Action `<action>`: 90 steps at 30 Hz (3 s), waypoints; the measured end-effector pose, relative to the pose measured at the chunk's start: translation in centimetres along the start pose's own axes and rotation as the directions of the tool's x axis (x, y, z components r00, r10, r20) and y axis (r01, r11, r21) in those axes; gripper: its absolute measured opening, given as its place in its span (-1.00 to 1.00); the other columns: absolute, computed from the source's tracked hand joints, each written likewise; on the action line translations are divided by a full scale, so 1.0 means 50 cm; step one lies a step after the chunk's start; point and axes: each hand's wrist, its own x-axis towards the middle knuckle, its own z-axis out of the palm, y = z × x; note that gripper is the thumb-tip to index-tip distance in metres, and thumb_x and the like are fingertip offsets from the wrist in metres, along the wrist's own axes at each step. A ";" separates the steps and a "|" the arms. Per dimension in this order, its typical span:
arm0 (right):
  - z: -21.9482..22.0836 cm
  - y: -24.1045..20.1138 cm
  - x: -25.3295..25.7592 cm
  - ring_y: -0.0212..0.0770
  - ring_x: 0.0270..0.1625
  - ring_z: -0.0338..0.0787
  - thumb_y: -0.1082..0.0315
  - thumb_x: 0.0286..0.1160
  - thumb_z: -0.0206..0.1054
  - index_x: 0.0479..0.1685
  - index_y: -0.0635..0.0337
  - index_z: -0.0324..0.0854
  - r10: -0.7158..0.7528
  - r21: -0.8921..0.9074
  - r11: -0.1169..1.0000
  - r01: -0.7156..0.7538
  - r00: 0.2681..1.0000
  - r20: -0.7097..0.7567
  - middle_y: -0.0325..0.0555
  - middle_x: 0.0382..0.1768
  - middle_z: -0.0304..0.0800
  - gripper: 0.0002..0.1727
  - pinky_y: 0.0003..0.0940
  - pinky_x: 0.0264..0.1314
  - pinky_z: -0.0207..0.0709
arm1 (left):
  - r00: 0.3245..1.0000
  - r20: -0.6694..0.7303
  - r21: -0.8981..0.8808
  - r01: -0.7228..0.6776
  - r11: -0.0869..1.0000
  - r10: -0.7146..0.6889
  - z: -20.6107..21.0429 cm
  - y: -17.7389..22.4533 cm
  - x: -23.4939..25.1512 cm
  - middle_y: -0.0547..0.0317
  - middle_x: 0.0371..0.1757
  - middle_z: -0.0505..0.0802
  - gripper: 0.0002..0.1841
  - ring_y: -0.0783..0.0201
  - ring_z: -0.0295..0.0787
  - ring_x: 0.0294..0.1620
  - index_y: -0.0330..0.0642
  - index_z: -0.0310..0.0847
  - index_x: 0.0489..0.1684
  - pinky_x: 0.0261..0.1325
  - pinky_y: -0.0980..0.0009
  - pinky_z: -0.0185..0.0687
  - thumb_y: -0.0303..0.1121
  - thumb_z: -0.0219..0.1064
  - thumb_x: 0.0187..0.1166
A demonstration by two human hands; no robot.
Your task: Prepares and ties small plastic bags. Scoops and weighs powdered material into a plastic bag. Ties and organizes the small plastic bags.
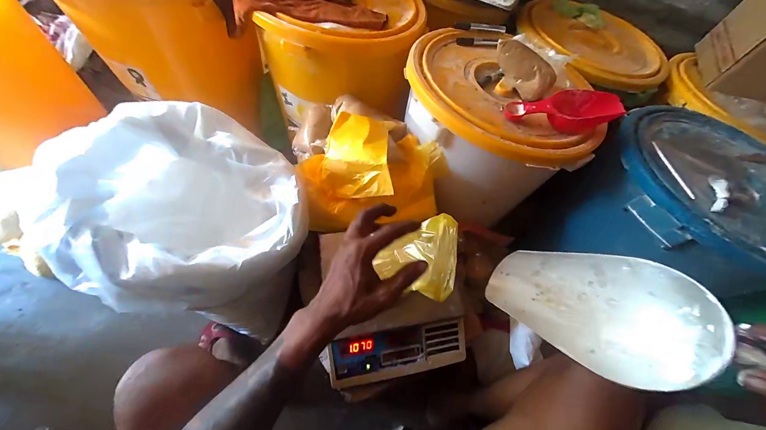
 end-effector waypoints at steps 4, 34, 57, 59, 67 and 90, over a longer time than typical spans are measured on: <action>0.045 -0.007 0.069 -0.27 -0.20 0.81 -0.12 0.41 0.42 0.12 0.06 0.79 -0.048 -0.049 0.998 0.048 0.999 0.002 -0.14 -0.20 0.86 -0.51 -0.12 -0.10 0.70 | 0.981 0.194 0.071 -0.031 0.997 0.016 0.039 0.005 -0.023 -0.02 0.83 0.29 -0.41 -0.09 0.23 0.76 0.38 0.73 0.42 0.64 -0.13 0.32 0.39 0.25 0.52; 0.331 -0.107 0.201 0.03 0.09 0.86 -0.07 0.63 0.30 0.22 -0.16 0.80 0.116 0.055 0.991 -0.124 0.985 0.124 -0.09 0.00 0.91 -0.63 0.30 0.14 0.63 | 0.942 0.323 0.193 0.026 0.981 -0.089 -0.083 -0.013 -0.033 0.23 0.39 0.81 -0.37 0.36 0.81 0.24 0.03 0.71 0.43 0.26 0.26 0.76 0.11 0.48 0.37; 0.394 -0.011 0.039 -0.64 -0.28 0.78 0.17 0.45 0.47 0.07 0.22 0.82 0.093 0.547 0.833 0.079 0.956 -0.279 -0.32 -0.24 0.91 -0.65 -0.74 -0.15 0.67 | 0.961 0.278 0.063 -0.024 0.998 0.005 -0.053 0.008 -0.016 0.20 0.71 0.45 -0.28 0.32 0.53 0.55 0.25 0.59 0.57 0.51 0.18 0.57 0.20 0.50 0.32; 0.396 -0.010 0.035 -0.65 -0.25 0.78 0.18 0.46 0.46 0.08 0.24 0.81 0.086 0.549 0.831 0.086 0.956 -0.281 -0.32 -0.21 0.91 -0.64 -0.74 -0.12 0.67 | 0.962 0.274 0.066 -0.019 0.998 0.001 -0.054 0.009 -0.016 0.21 0.71 0.45 -0.28 0.33 0.54 0.54 0.24 0.59 0.57 0.50 0.19 0.60 0.19 0.51 0.32; 0.391 -0.007 -0.021 -0.58 -0.24 0.83 0.23 0.47 0.49 0.04 0.21 0.82 0.151 0.610 0.789 0.073 0.939 -0.308 -0.34 -0.21 0.92 -0.71 -0.62 -0.13 0.76 | 0.971 0.238 0.051 -0.012 0.999 0.000 -0.057 0.000 -0.013 0.19 0.69 0.48 -0.29 0.30 0.52 0.56 0.26 0.60 0.55 0.48 0.19 0.60 0.21 0.50 0.33; 0.363 -0.122 0.156 0.01 0.09 0.86 -0.08 0.66 0.26 0.24 -0.15 0.78 0.185 0.119 0.973 -0.199 0.975 0.121 -0.10 0.01 0.90 -0.61 0.23 0.11 0.64 | 0.937 0.348 0.160 -0.107 0.981 0.046 -0.049 -0.020 -0.029 0.10 0.50 0.74 -0.11 0.17 0.59 0.56 -0.04 0.71 0.43 0.59 0.07 0.49 0.51 0.30 0.31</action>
